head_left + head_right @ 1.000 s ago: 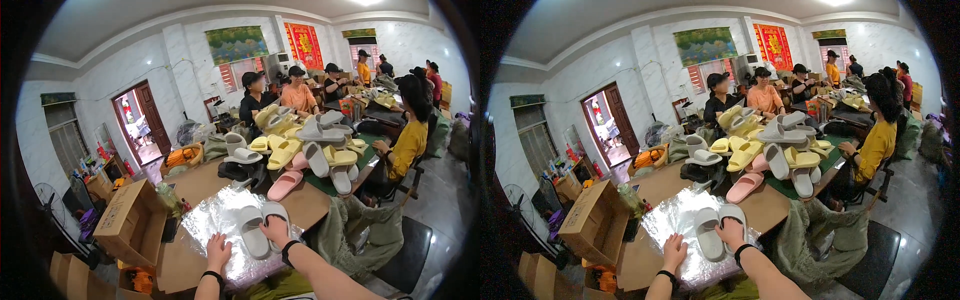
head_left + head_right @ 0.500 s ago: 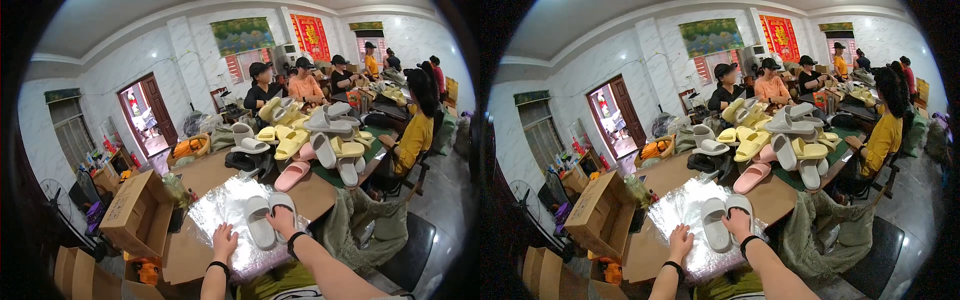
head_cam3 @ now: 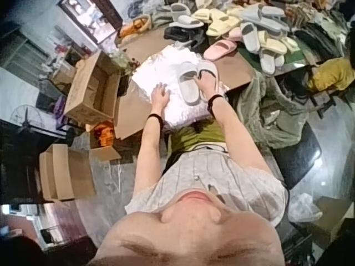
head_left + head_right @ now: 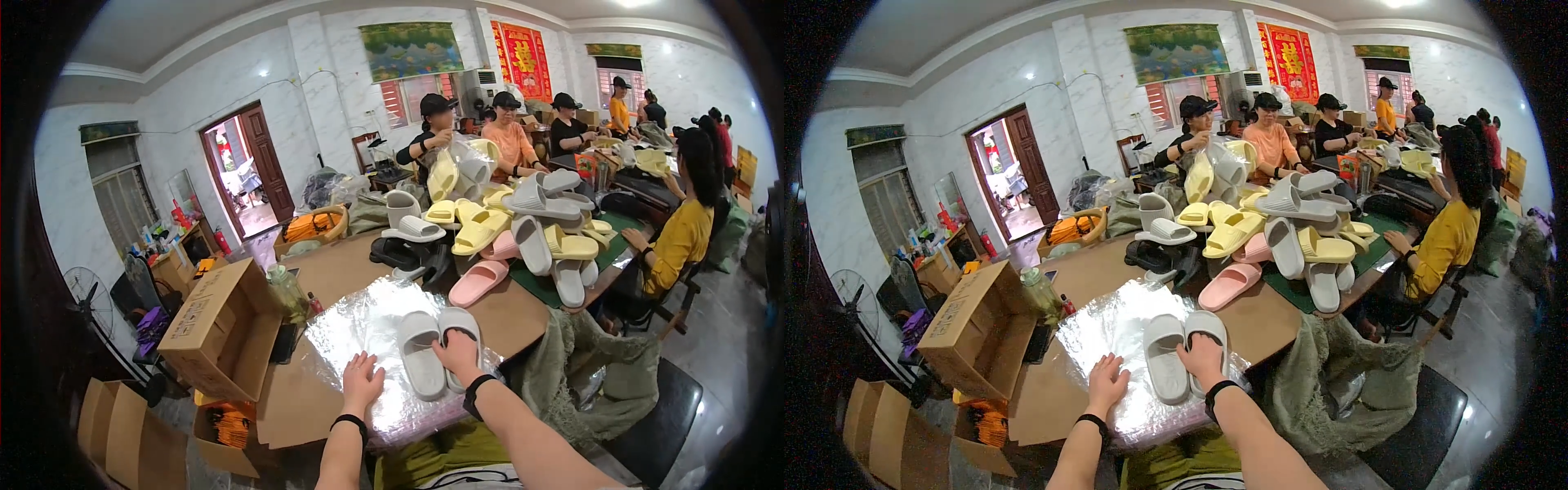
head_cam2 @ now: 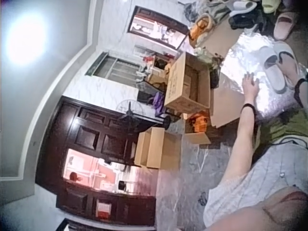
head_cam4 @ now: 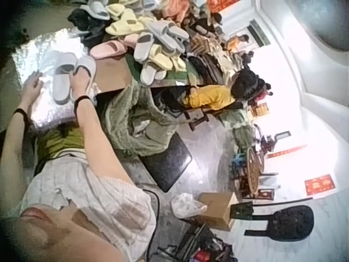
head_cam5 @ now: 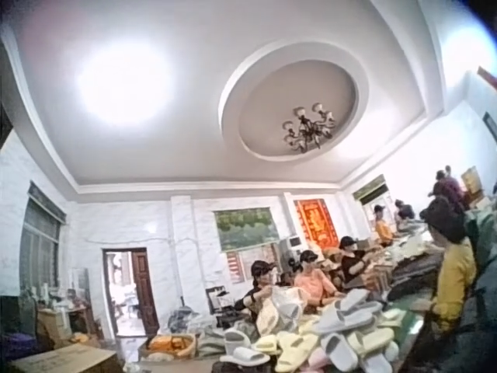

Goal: The recorder is packing pairs of slides/sandals into plastic bags at a manufacturing facility.

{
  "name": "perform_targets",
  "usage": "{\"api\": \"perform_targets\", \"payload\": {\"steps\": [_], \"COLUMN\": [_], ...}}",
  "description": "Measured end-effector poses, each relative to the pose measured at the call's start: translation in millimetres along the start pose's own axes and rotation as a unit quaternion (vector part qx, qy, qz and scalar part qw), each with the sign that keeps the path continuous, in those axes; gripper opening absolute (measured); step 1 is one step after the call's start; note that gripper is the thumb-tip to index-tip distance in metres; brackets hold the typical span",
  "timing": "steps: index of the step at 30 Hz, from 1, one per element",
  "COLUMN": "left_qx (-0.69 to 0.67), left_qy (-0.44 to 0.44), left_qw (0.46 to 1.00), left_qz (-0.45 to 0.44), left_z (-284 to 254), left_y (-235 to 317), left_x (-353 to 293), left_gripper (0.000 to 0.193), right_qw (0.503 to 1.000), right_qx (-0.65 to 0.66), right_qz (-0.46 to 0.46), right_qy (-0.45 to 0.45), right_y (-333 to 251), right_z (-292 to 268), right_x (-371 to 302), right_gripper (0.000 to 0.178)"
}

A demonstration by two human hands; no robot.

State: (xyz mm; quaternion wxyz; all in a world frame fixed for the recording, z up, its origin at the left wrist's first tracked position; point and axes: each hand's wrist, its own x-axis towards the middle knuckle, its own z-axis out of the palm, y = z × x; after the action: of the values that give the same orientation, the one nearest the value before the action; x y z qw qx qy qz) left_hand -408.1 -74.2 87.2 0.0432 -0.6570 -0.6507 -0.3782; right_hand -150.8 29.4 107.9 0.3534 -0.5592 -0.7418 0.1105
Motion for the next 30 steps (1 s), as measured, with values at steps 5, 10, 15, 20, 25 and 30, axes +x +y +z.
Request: {"api": "perform_targets", "payload": {"steps": [5, 10, 15, 20, 25, 30], "left_qx": [-0.006, -0.001, 0.002, -0.021, -0.006, -0.008], "left_qy": [0.002, -0.008, -0.017, -0.009, 0.000, -0.020], "left_qw": [1.000, 1.000, 1.000, 1.000, 1.000, 0.999], "left_qz": [0.000, -0.015, -0.019, -0.021, -0.020, -0.025], "left_z": [2, -1, 3, 1, -2, -1], "left_y": [4, 6, 1, 5, 3, 7], "left_x": [1, -5, -6, -1, -3, -4], "left_gripper": [0.041, 0.042, 0.045, 0.043, 0.043, 0.042], "right_qw": [0.999, 1.000, 0.999, 1.000, 1.000, 1.000], "right_qx": [-0.002, -0.009, -0.026, -0.018, -0.007, -0.012], "right_qz": [-0.019, 0.003, 0.014, 0.006, -0.011, -0.008], "right_qy": [0.045, -0.004, -0.014, -0.011, -0.001, 0.012], "right_y": [6, 4, 6, 7, 4, 6], "right_z": [4, 1, 2, 5, 4, 2], "right_x": [-1, -4, -1, -1, -3, 0], "right_gripper": [0.045, 0.045, 0.046, 0.045, 0.044, 0.045]}}
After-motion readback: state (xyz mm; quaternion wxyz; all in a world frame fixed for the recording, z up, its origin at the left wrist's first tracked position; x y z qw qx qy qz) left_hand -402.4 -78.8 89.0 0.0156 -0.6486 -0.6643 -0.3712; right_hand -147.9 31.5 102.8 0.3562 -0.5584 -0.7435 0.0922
